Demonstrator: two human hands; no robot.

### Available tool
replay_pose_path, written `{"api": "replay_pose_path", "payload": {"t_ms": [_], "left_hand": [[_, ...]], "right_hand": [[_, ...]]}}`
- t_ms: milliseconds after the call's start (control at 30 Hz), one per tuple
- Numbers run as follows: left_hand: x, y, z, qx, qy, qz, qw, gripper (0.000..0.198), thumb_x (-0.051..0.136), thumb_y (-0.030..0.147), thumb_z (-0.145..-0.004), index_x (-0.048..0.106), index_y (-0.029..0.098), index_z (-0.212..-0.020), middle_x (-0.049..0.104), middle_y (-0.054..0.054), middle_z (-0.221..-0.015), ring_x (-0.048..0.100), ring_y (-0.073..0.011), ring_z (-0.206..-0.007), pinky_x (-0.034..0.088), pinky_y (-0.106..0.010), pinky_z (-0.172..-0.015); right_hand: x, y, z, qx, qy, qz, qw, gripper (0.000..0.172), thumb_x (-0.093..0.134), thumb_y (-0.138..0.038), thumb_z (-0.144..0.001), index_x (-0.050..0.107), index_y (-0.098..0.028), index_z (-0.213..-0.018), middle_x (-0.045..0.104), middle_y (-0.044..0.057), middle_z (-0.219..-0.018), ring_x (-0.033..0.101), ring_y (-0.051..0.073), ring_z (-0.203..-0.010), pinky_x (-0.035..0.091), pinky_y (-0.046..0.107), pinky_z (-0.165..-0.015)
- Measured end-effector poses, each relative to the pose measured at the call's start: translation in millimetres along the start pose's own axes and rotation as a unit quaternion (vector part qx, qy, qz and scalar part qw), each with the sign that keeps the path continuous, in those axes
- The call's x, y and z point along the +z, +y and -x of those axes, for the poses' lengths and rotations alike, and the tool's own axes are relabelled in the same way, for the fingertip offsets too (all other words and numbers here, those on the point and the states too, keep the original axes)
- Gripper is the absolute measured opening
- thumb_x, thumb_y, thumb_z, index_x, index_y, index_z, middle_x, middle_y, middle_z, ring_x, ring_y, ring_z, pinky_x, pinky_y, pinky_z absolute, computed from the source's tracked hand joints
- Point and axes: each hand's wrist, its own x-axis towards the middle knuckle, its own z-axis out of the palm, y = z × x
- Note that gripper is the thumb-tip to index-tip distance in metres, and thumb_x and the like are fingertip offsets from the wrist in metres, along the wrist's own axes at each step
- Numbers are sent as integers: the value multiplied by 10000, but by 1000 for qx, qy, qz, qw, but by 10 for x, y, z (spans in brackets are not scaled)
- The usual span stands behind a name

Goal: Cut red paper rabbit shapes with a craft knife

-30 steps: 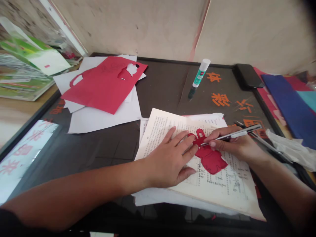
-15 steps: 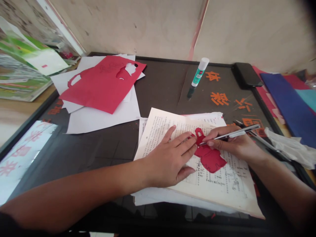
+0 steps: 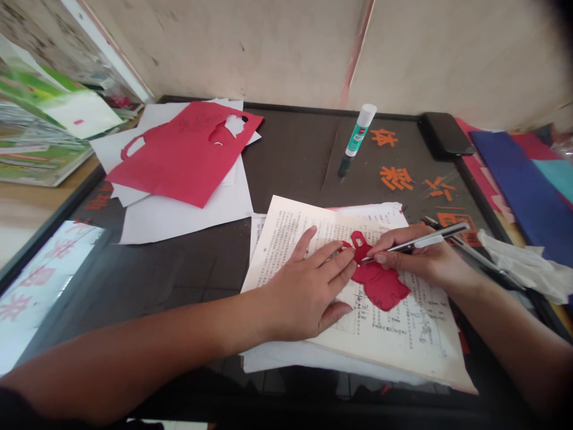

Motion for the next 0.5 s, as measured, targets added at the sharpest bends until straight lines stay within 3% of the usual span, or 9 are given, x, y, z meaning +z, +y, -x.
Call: {"api": "replay_pose_path", "payload": {"t_ms": [500], "left_hand": [[-11, 31, -5, 3, 14, -38, 999, 490, 423, 406, -1000, 515, 90, -1363, 528, -164, -1363, 452, -317, -1243, 132, -586, -1153]], "right_hand": [[-26, 62, -8, -18, -2, 23, 1000, 144, 765, -360, -794, 774, -217, -798, 736, 22, -714, 593, 136, -625, 447, 254, -582]]}}
